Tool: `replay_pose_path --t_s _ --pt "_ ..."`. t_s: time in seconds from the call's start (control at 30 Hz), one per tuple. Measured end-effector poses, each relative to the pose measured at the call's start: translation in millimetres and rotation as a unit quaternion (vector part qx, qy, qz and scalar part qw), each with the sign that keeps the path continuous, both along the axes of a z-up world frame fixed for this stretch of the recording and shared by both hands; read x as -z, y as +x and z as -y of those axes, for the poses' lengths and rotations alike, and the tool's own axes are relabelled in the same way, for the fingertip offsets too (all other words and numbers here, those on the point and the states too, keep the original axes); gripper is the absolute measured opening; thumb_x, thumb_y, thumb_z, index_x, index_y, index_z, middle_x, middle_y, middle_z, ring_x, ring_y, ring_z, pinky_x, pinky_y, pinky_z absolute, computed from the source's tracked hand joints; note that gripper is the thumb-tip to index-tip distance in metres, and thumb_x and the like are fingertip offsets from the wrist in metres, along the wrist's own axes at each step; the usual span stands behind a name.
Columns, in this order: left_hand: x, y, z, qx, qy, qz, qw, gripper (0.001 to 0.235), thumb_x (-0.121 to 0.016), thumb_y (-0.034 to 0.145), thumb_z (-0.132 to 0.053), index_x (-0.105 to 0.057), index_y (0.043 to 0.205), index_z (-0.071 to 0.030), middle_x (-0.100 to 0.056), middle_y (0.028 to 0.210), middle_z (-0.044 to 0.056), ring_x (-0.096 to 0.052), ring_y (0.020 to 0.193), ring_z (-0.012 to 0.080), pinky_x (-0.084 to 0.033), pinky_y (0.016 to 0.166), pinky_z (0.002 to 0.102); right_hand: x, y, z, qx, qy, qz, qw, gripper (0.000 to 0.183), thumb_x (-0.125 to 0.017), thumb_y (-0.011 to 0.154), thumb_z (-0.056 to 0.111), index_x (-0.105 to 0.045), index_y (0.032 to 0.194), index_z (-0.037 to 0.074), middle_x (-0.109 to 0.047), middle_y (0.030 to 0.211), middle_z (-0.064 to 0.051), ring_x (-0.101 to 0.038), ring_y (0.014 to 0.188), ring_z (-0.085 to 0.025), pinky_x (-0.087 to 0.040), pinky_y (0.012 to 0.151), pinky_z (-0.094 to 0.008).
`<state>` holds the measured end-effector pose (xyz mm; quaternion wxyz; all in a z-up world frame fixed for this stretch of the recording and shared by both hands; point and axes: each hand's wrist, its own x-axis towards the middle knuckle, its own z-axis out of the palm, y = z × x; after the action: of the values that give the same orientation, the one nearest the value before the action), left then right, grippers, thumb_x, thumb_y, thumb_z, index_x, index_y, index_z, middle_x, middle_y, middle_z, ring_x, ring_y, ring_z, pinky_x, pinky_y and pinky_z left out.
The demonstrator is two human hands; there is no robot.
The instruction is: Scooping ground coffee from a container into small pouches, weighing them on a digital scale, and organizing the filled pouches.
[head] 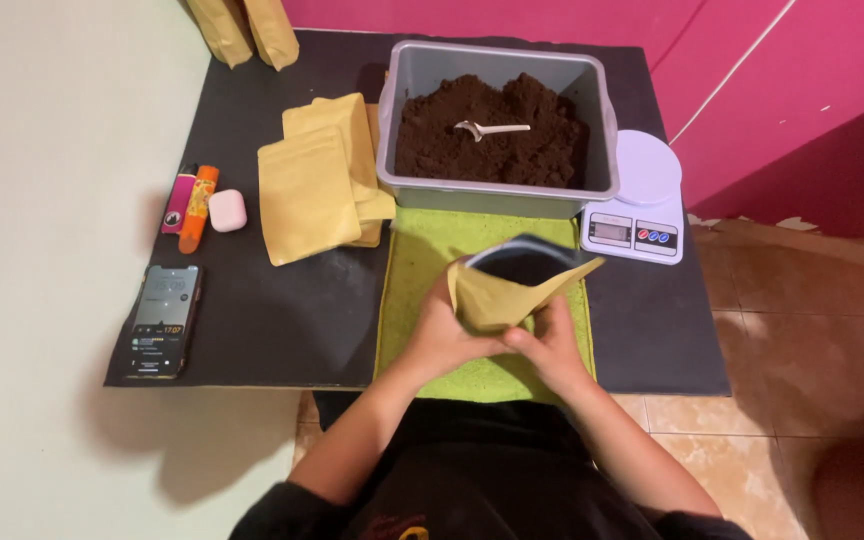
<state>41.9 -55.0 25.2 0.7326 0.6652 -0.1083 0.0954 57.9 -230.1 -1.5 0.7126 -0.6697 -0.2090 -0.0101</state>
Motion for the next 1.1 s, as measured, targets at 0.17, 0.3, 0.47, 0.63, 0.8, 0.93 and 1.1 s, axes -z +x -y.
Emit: replay_pose_path --t_s 0.17,0.3,0.47,0.63,0.8,0.93,1.1 --pt "55.1 7.3 16.3 -0.03 -0.068 -0.012 0.997 0.085 -0.095 0.058 -0.032 -0.06 0.13 -0.003 -0.069 0.116 0.015 -0.065 0.111 0.0261 -0.053 0.098 0.047 54.9 4.1 -5.0 0.038 -0.005 -0.002 0.999 0.079 -0.076 0.089 0.039 -0.041 0.147 0.0 -0.056 0.138 -0.02 -0.053 0.128 -0.029 -0.045 0.107 -0.05" --pt "-49.5 19.9 30.3 -0.104 -0.052 -0.002 0.993 0.054 -0.075 0.085 -0.031 -0.058 0.123 0.003 -0.071 0.101 0.024 -0.069 0.094 0.0289 -0.056 0.076 0.051 -13.2 28.3 -22.2 0.061 -0.059 0.085 0.993 0.066 -0.057 0.105 0.04 -0.038 0.151 -0.004 -0.052 0.138 -0.028 -0.051 0.131 -0.038 -0.043 0.109 -0.055" --pt "-158.6 26.9 27.9 -0.038 -0.053 0.24 0.968 0.072 -0.072 0.088 -0.065 -0.055 0.133 -0.012 -0.069 0.116 0.009 -0.068 0.106 0.0197 -0.064 0.084 0.035 -136.2 37.9 -0.8 0.129 -0.092 0.234 0.959 0.065 -0.05 0.1 0.065 -0.051 0.111 0.001 -0.055 0.107 -0.013 -0.053 0.103 -0.027 -0.043 0.09 -0.048" --pt "-45.5 25.4 12.9 -0.097 0.037 0.234 0.967 0.074 -0.09 0.072 -0.053 -0.066 0.125 -0.009 -0.073 0.109 0.011 -0.073 0.105 0.0254 -0.059 0.089 0.041 -17.3 37.2 12.8 0.093 -0.058 0.122 0.986 0.072 -0.066 0.094 0.057 -0.057 0.136 -0.002 -0.064 0.122 -0.017 -0.058 0.117 -0.028 -0.049 0.101 -0.052" --pt "17.7 -9.3 12.4 -0.012 -0.035 -0.095 0.995 0.084 -0.102 0.057 -0.032 -0.064 0.125 -0.002 -0.073 0.114 0.02 -0.069 0.112 0.0275 -0.056 0.094 0.051 30.1 12.2 13.6 -0.016 -0.133 0.016 0.991 0.068 -0.077 0.091 0.026 -0.046 0.143 -0.006 -0.059 0.133 -0.029 -0.056 0.128 -0.039 -0.045 0.106 -0.06" --pt "-3.1 4.6 23.8 -0.028 -0.025 -0.127 0.991 0.104 -0.098 0.058 -0.052 -0.055 0.138 -0.001 -0.068 0.127 0.025 -0.065 0.122 0.0374 -0.054 0.1 0.055 7.1 16.0 -13.9 0.011 -0.087 0.028 0.996 0.062 -0.069 0.096 0.028 -0.046 0.144 -0.004 -0.06 0.132 -0.026 -0.056 0.128 -0.036 -0.046 0.105 -0.059" --pt "-87.5 33.1 23.6 -0.017 -0.038 -0.012 0.999 0.095 -0.089 0.072 -0.05 -0.05 0.138 0.006 -0.068 0.125 0.029 -0.063 0.122 0.0383 -0.053 0.099 0.059 -77.3 48.6 -13.9 0.072 -0.087 0.156 0.981 0.043 -0.055 0.105 0.015 -0.047 0.14 -0.009 -0.06 0.127 -0.032 -0.055 0.124 -0.038 -0.045 0.102 -0.062"
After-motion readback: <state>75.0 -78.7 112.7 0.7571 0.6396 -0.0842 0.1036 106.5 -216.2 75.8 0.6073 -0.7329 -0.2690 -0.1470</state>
